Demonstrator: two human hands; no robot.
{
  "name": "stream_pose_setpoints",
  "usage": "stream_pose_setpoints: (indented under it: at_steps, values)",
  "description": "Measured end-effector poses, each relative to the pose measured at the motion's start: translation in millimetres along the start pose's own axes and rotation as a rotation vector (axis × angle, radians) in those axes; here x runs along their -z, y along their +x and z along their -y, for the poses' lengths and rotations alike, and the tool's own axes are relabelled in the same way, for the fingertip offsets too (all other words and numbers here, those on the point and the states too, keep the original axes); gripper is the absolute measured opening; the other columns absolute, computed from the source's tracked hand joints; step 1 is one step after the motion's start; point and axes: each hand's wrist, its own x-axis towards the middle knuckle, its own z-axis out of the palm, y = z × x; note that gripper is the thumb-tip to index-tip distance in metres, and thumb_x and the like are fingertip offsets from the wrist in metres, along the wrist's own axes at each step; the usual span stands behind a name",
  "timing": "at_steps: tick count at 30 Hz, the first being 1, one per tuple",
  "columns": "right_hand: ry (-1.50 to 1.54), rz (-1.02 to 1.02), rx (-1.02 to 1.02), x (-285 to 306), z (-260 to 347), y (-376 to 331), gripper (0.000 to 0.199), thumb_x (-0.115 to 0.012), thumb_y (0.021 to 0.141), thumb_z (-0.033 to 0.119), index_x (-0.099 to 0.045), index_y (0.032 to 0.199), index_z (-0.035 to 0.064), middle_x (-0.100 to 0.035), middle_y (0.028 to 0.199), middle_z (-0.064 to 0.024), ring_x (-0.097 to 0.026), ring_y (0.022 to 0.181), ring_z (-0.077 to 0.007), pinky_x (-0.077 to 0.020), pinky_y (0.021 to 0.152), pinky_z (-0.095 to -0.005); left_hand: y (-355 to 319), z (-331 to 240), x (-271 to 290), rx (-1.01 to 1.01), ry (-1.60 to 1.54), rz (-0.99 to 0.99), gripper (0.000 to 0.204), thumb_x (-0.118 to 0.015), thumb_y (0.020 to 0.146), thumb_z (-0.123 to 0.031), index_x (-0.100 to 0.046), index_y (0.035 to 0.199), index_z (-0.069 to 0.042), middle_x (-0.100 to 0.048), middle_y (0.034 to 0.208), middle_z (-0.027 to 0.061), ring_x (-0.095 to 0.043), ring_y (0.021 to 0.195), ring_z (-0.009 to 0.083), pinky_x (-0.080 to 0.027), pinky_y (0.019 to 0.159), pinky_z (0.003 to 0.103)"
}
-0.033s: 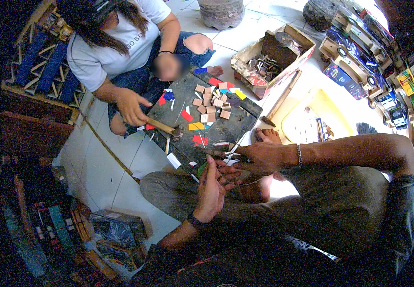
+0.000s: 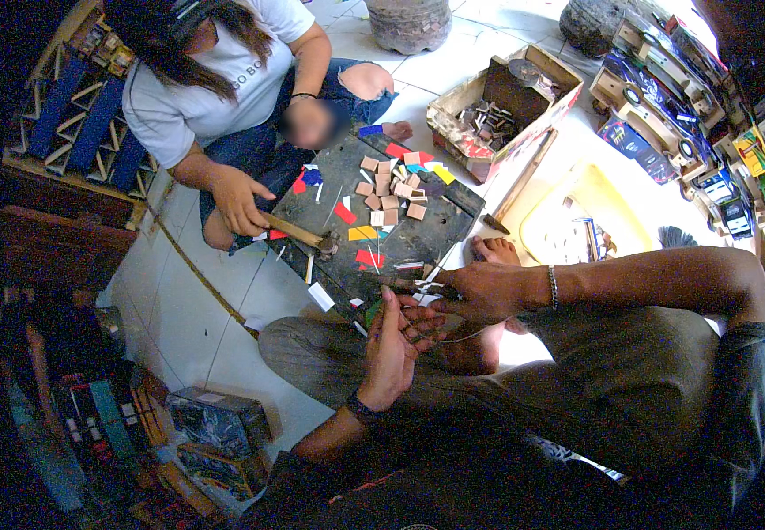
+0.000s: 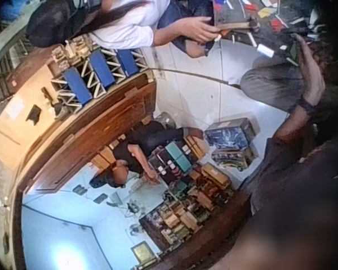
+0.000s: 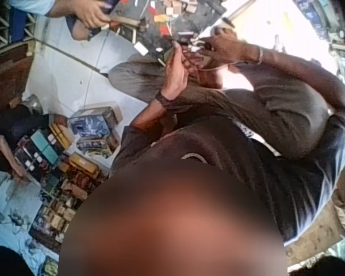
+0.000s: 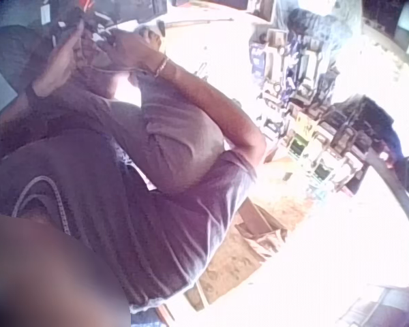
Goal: The person sits on the floor and uses pliers to cut and bend a metal wire, then threads it through small wooden blocks. A coworker hammers nails into similar blocks nearby. The person repeats the cutting and threading process multiple times.
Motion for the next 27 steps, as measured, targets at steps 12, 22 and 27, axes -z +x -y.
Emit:
stream_pose_setpoints:
  at_steps: [12, 22, 27]
  values:
    - [-0.016, 0.009, -0.052, -1, 2, -2, 0.034, -0.052, 0.095, 0.031, -0.061, 0.101, -0.0023, -0.065, 0.087, -0.0234, -0.064, 0.084, -0.0357, -0.0455, 0.085, -0.0444, 1, 0, 1, 0.015, 0.024, -0.003, 0.044, -0.037, 0.100, -0.052, -0.051, 0.103, -0.010, -0.067, 0.092, 0.0107, -0.068, 0.087, 0.0224, -0.057, 0.072, 0.037]
    - [-0.067, -0.056, -0.089, -16, -8, 12, 0.032, -0.056, 0.091, 0.033, -0.065, 0.092, 0.0020, -0.064, 0.091, -0.0236, -0.064, 0.091, -0.0343, -0.0152, 0.107, -0.0607, 0, -2, 0, 0.031, -0.006, 0.026, 0.043, -0.035, 0.101, -0.049, -0.051, 0.107, -0.009, -0.065, 0.100, 0.0100, -0.066, 0.094, 0.0214, -0.056, 0.079, 0.038]
    - [-0.181, -0.136, -0.133, -3, -1, 9, 0.031, -0.058, 0.089, 0.032, -0.061, 0.099, 0.0025, -0.063, 0.095, -0.0247, -0.064, 0.091, -0.0384, -0.0370, 0.090, -0.0588, 2, 9, 3, -0.103, -0.003, 0.073, 0.030, -0.036, 0.104, -0.032, -0.048, 0.113, -0.006, -0.062, 0.106, 0.0110, -0.062, 0.103, 0.0220, -0.052, 0.092, 0.038]
